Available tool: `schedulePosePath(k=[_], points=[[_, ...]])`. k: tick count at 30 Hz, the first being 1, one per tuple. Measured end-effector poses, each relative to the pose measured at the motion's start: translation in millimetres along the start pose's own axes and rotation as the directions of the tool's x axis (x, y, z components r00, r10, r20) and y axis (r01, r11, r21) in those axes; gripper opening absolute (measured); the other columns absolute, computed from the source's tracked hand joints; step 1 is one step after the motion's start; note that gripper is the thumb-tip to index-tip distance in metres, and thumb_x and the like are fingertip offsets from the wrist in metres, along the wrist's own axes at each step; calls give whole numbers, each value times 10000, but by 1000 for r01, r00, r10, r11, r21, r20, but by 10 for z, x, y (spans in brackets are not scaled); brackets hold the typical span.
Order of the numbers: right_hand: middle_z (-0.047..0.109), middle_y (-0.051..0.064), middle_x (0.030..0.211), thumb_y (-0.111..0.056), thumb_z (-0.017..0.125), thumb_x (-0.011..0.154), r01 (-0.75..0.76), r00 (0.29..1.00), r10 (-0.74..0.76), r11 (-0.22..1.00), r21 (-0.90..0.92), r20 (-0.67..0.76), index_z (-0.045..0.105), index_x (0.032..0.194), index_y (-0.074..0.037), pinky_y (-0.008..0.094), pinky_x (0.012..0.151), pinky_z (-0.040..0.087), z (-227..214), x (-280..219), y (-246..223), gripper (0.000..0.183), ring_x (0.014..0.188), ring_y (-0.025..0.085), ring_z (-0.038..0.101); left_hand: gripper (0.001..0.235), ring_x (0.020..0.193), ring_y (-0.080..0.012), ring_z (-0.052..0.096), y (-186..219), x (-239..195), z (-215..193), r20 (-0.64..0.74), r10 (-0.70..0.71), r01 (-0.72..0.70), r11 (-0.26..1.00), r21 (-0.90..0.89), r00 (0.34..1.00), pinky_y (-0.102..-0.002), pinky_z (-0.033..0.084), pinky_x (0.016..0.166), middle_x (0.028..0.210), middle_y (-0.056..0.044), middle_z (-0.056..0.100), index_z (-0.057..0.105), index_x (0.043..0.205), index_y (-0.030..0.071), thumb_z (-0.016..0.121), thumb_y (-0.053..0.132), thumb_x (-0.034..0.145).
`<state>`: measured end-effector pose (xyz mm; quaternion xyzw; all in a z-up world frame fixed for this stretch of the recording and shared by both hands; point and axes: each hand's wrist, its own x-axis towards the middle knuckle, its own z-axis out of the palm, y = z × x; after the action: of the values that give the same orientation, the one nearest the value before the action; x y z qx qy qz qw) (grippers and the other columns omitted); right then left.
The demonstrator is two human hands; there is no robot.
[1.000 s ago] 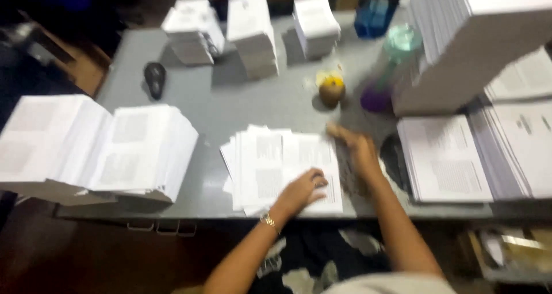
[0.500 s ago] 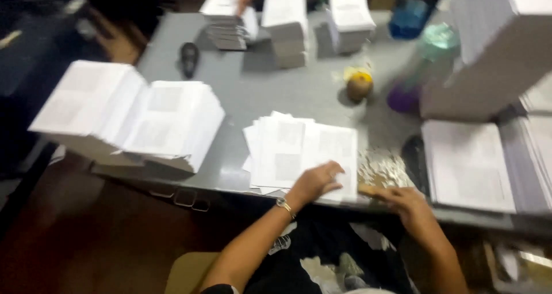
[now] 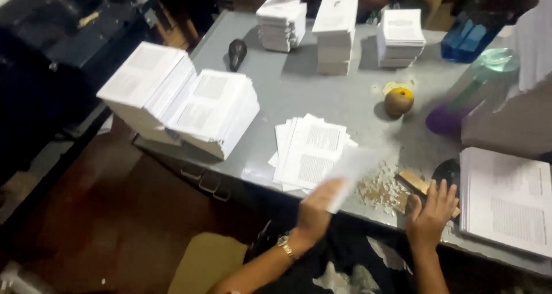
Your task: Folding printed paper sheets and creasing them with a wooden block tool
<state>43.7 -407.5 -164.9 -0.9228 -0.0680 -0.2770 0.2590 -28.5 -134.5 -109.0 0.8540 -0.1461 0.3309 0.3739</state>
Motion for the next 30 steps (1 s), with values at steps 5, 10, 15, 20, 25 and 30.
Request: schedulePosePath(k=[5,10,15,20,25,30], points=[[451,315,1590,-219,515,1080,104,985,-109,993,-48,-132,524,1491,83,602,1257,210,160,-49,156,510,1528,504,314,444,1355,-323,572,-187,472,-525,-215,4,53,964,262,977,-424,457,1165,1442,-123,614,572,1418,53,486,-73,1001],[526,212,1553,-270,568,1070,46,993,-42,998,33,-113,582,1445,-29,522,1272,236,381,9,96,446,1514,411,381,646,1400,-421,453,-1113,144,-146,300,-136,52,961,271,944,-508,287,1202,1527,-242,484,493,1482,-26,687,50,871],[589,184,1461,-523,656,955,-101,974,61,980,174,220,603,1421,-68,489,1267,259,786,189,-642,653,1452,343,459,365,1228,-260,643,-1221,159,-234,-24,-307,306,934,183,951,-415,439,1093,1261,-88,719,699,1279,126,721,277,947],[370,305,1572,-830,509,867,-51,907,56,998,-24,417,374,1529,31,542,1258,187,1319,469,-1363,1094,1511,428,298,959,1546,-364,200,-1221,387,-446,124,-699,603,681,416,704,-617,54,1239,1677,-187,230,287,1583,24,701,564,907],[263,383,1600,-787,523,893,109,861,-63,992,-62,505,311,1564,54,577,1254,149,1352,410,-1251,1097,1532,498,210,1030,1516,-376,290,-1095,14,-611,312,-616,504,780,371,723,-620,136,1245,1623,-241,317,315,1546,-33,809,524,834],[20,249,1697,-628,568,952,248,716,-285,957,151,637,108,1620,-21,505,1248,64,790,-98,-901,1013,1572,392,10,396,1026,-188,687,-882,-935,-672,-25,-953,908,294,-298,301,-301,526,949,1138,-80,737,651,1238,115,709,312,900]])
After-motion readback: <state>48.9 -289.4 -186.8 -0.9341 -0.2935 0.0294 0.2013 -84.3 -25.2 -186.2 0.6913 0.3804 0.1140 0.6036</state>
